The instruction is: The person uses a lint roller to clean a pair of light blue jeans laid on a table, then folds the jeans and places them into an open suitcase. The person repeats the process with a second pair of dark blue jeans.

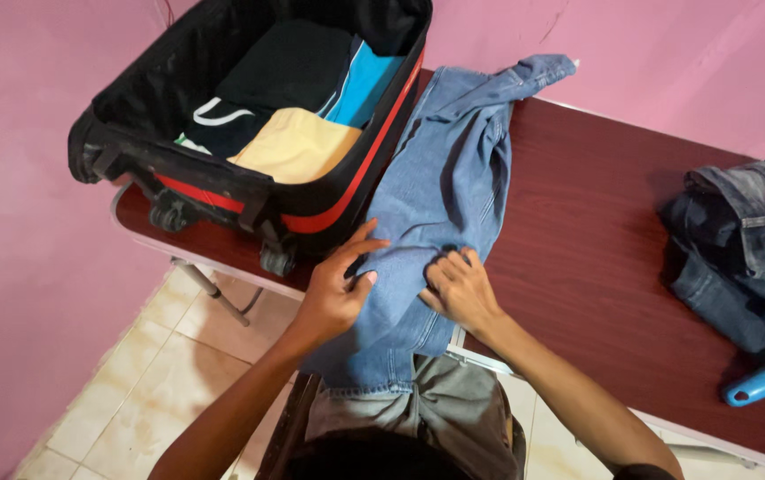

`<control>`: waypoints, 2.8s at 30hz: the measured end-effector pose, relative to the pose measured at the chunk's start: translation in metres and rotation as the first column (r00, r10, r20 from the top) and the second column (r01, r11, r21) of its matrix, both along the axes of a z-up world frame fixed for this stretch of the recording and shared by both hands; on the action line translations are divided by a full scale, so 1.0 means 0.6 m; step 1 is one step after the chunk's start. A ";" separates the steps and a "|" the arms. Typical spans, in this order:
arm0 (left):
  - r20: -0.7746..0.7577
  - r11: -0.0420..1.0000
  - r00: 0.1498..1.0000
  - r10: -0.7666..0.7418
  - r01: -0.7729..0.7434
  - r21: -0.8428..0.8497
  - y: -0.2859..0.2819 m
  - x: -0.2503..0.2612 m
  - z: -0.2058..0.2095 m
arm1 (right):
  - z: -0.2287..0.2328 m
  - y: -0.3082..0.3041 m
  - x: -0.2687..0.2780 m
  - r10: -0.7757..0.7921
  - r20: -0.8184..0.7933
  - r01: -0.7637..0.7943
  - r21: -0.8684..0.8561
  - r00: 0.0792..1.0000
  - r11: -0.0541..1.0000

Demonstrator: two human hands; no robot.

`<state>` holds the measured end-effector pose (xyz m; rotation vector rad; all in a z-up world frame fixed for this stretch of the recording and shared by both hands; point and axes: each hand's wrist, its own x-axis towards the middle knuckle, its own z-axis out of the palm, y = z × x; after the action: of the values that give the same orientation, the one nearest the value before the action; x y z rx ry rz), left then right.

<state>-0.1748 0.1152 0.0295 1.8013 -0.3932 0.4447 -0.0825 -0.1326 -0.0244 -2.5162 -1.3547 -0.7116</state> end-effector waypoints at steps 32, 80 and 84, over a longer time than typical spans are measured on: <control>-0.012 0.785 0.971 -0.237 0.199 0.587 0.129 0.001 -0.028 | 0.141 -0.101 0.019 0.281 -0.309 -0.105 0.482 0.909 0.870; -0.695 0.354 0.699 -0.171 0.701 0.619 -0.153 -0.018 -0.002 | 0.082 -0.266 0.127 -0.456 -0.712 0.348 -0.307 0.534 0.886; -0.559 0.528 0.811 -0.170 0.554 0.643 -0.162 0.033 0.013 | 0.111 -0.326 0.118 -0.176 -0.936 0.306 -0.079 0.304 0.949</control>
<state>-0.1549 0.0181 0.0376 2.5049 -0.7200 -0.5679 -0.0116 -0.3283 0.0419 -2.2890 -0.4449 0.6486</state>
